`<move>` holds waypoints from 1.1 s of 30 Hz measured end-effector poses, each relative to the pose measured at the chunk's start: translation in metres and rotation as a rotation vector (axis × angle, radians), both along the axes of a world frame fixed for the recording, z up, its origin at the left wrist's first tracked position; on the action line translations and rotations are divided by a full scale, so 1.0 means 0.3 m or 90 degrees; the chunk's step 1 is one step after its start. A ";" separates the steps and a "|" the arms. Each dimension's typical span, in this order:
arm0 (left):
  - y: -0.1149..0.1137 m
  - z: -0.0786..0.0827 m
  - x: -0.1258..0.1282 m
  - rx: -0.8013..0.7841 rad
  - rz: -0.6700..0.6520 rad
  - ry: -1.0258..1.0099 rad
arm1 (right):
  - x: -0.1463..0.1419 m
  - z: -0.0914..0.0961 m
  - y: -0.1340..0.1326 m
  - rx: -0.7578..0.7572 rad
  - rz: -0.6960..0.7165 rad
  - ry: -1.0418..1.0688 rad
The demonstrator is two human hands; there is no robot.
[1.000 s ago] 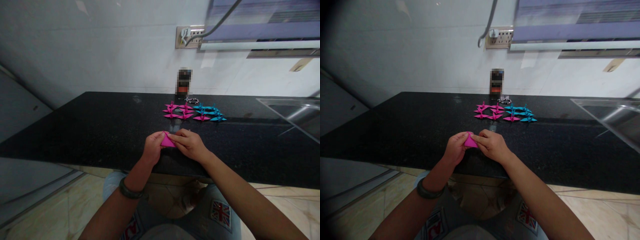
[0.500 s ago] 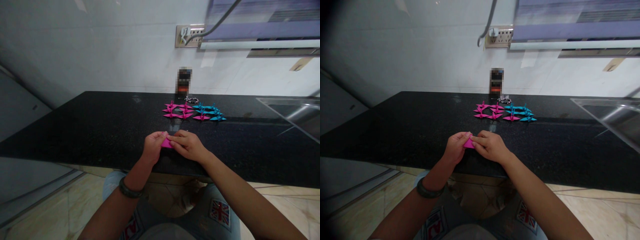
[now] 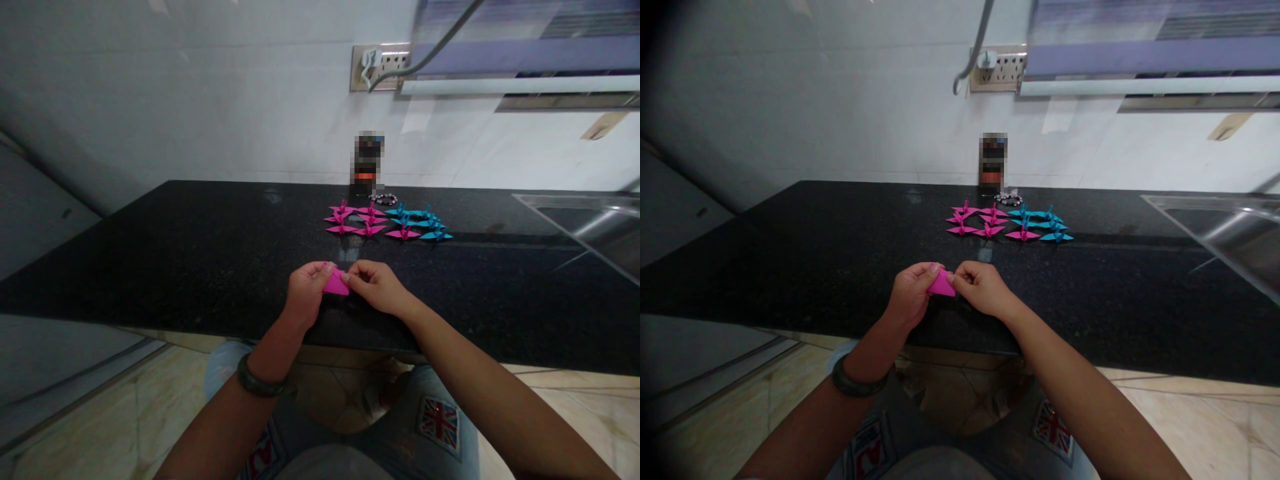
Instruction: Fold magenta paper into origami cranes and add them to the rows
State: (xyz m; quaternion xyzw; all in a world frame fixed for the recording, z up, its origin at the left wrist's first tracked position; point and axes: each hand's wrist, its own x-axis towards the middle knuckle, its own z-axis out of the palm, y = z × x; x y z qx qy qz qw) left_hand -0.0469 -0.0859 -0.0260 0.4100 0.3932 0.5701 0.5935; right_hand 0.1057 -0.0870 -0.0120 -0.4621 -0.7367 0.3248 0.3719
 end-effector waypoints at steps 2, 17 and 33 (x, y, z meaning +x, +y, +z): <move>0.000 -0.001 0.000 0.009 0.007 0.011 | 0.001 0.005 -0.001 0.007 0.002 -0.005; -0.003 0.009 0.006 -0.002 0.014 0.013 | -0.001 0.007 -0.003 0.017 0.005 -0.004; 0.005 0.003 0.004 -0.006 -0.005 0.010 | 0.002 -0.011 0.004 0.012 -0.016 -0.015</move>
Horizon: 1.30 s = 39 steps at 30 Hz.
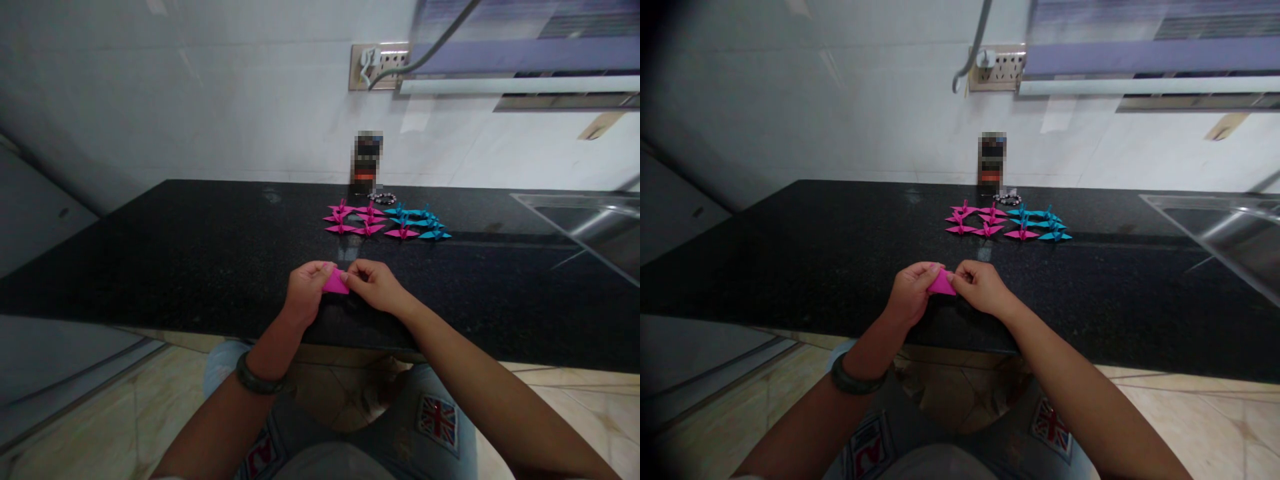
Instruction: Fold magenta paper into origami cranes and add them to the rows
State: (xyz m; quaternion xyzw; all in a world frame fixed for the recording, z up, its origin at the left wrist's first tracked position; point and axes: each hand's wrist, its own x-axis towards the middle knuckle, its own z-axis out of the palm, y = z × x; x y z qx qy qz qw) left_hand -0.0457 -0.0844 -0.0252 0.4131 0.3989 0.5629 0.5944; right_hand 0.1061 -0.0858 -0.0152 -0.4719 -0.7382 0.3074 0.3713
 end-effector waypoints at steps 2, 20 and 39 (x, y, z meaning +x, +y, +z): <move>-0.002 -0.003 0.000 -0.001 -0.002 -0.006 | -0.001 0.000 0.001 -0.009 -0.002 0.004; -0.014 0.021 -0.008 -0.048 -0.124 0.081 | -0.006 0.017 0.011 0.059 -0.046 0.081; -0.008 0.029 -0.008 -0.064 -0.045 -0.063 | 0.006 0.030 -0.012 0.382 0.008 -0.184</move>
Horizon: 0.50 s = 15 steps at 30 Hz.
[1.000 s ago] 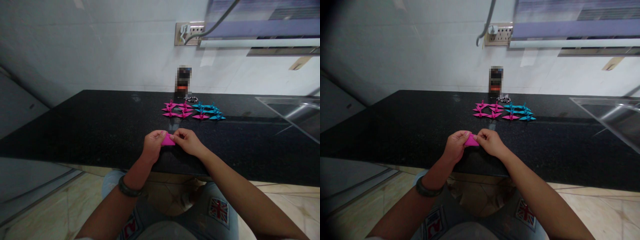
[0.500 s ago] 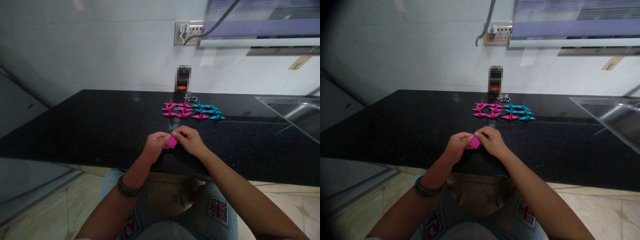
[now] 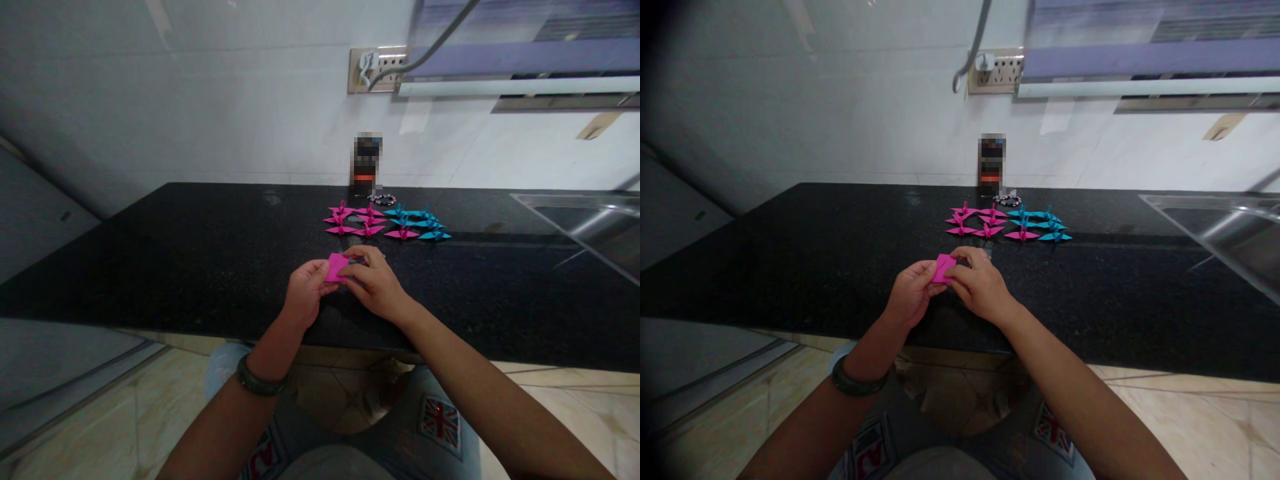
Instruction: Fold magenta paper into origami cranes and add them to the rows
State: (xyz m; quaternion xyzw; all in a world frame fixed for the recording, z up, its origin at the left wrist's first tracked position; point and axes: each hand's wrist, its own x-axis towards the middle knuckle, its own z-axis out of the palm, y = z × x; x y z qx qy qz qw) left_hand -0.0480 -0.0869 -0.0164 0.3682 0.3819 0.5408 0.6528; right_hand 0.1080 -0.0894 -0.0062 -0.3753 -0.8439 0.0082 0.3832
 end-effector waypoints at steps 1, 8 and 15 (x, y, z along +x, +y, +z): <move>-0.001 0.000 0.000 0.002 -0.006 0.000 | -0.001 -0.001 0.001 -0.002 -0.001 0.017; -0.005 -0.007 0.002 0.044 -0.033 0.033 | -0.020 -0.001 0.002 -0.052 0.005 0.152; -0.008 -0.017 0.006 0.070 -0.038 0.090 | -0.031 -0.004 0.003 -0.105 -0.022 0.214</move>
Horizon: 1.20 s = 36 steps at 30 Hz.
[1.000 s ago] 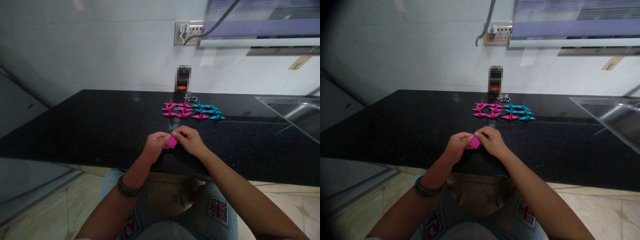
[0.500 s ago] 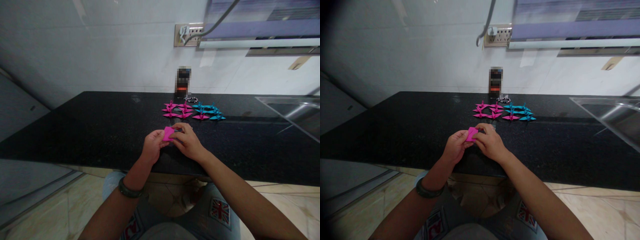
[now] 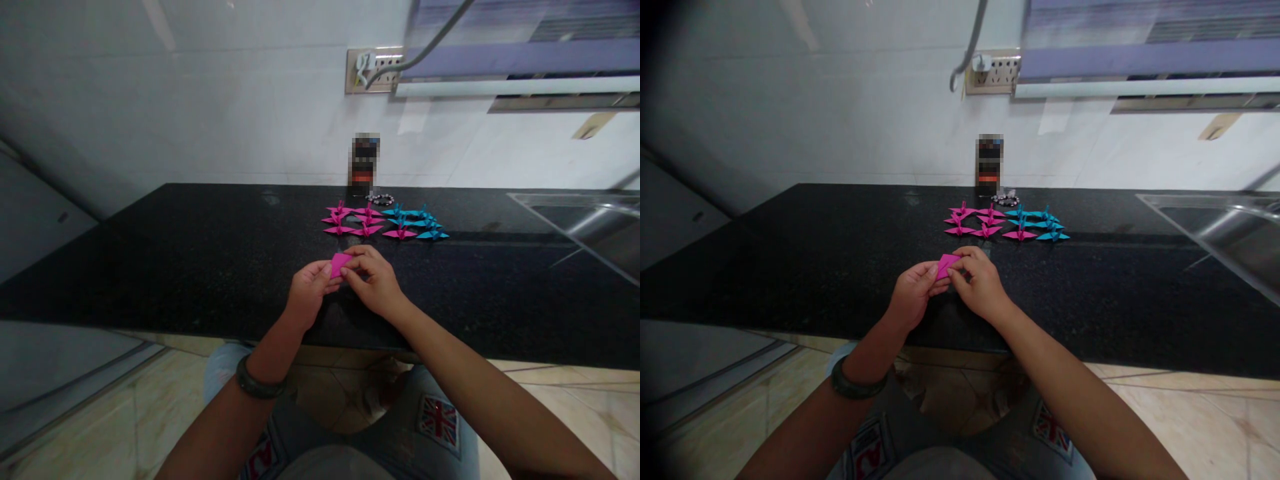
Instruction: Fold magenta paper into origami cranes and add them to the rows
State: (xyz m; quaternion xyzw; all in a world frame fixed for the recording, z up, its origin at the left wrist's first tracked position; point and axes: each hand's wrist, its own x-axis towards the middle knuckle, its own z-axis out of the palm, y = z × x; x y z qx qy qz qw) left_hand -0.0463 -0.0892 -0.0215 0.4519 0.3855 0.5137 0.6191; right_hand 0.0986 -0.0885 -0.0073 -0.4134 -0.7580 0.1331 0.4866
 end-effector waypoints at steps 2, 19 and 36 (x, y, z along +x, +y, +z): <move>-0.002 0.001 0.000 0.004 -0.001 0.012 | 0.001 -0.002 0.001 -0.004 -0.004 0.005; -0.007 0.014 0.007 0.002 0.016 0.056 | 0.010 -0.004 0.008 -0.123 0.024 0.134; 0.009 0.003 -0.012 0.022 0.116 -0.010 | 0.007 0.002 0.009 -0.496 0.145 0.370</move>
